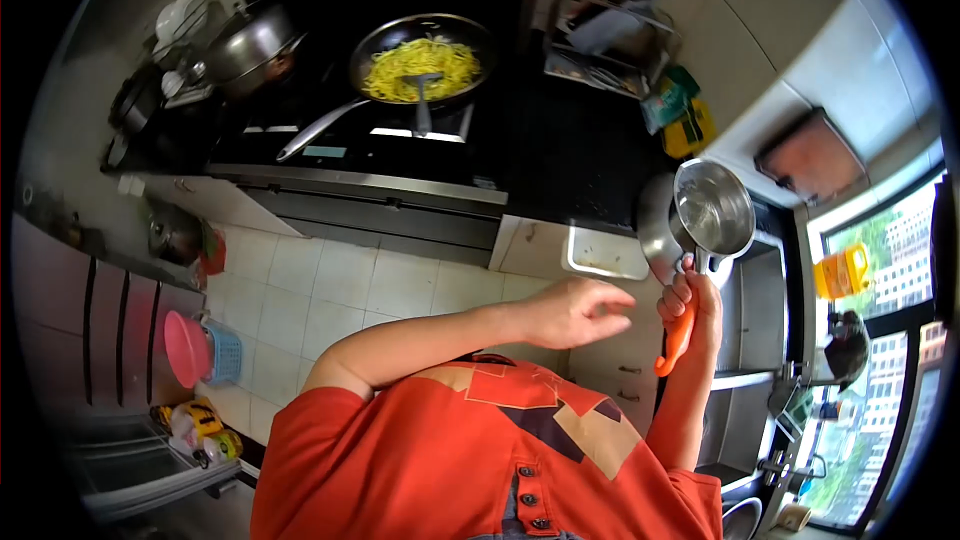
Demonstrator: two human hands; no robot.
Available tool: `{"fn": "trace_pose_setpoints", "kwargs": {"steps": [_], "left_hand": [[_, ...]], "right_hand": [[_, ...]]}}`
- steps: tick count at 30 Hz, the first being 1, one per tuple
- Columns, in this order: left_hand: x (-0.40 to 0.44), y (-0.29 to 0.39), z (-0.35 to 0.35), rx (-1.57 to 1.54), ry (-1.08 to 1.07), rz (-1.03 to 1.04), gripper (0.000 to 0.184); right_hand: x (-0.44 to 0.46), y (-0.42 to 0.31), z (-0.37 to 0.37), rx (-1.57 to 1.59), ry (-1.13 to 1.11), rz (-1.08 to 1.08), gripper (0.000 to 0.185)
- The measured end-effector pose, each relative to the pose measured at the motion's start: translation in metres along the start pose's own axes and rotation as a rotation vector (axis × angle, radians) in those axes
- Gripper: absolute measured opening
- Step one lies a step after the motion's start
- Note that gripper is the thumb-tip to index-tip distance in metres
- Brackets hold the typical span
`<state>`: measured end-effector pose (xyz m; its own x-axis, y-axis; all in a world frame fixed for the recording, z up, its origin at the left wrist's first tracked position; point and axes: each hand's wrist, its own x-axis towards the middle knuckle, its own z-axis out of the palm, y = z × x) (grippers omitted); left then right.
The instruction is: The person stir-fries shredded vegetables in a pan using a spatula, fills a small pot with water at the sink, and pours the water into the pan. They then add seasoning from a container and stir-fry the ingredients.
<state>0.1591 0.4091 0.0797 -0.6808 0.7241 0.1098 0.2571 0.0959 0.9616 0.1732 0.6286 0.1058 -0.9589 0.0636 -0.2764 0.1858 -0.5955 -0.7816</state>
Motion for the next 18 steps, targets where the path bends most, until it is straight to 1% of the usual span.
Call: {"fn": "trace_pose_setpoints", "kwargs": {"steps": [2,3,6,7,10,12,13,15,16,18], "left_hand": [[-0.024,-0.01,-0.038,-0.166,0.081,-0.138,0.038],[-0.037,-0.011,-0.055,-0.168,0.158,-0.14,0.037],[-0.064,-0.031,-0.097,-0.187,0.334,-0.179,0.037],[-0.071,-0.037,-0.109,-0.212,0.387,-0.176,0.036],[-0.089,-0.044,-0.145,-0.242,0.527,-0.193,0.035],[-0.094,-0.049,-0.164,-0.187,0.661,-0.182,0.035],[-0.096,-0.053,-0.174,-0.179,0.694,-0.144,0.035],[-0.098,-0.052,-0.194,-0.151,0.75,-0.193,0.034],[-0.098,-0.051,-0.203,-0.143,0.774,-0.199,0.034],[-0.095,-0.055,-0.218,-0.15,0.802,-0.218,0.034]], "right_hand": [[0.018,0.0,0.037,-0.016,-0.039,0.108,0.015],[0.027,0.002,0.058,-0.003,-0.077,0.141,0.015],[0.064,0.009,0.104,-0.021,-0.294,0.267,0.015],[0.078,0.013,0.12,-0.071,-0.282,0.299,0.014],[0.121,0.028,0.166,-0.189,-0.418,0.379,0.014],[0.152,0.042,0.193,-0.262,-0.476,0.39,0.013],[0.17,0.049,0.204,-0.304,-0.505,0.399,0.012],[0.203,0.063,0.227,-0.4,-0.539,0.397,0.012],[0.222,0.07,0.237,-0.435,-0.569,0.398,0.008],[0.251,0.085,0.261,-0.587,-0.55,0.348,0.011]]}}
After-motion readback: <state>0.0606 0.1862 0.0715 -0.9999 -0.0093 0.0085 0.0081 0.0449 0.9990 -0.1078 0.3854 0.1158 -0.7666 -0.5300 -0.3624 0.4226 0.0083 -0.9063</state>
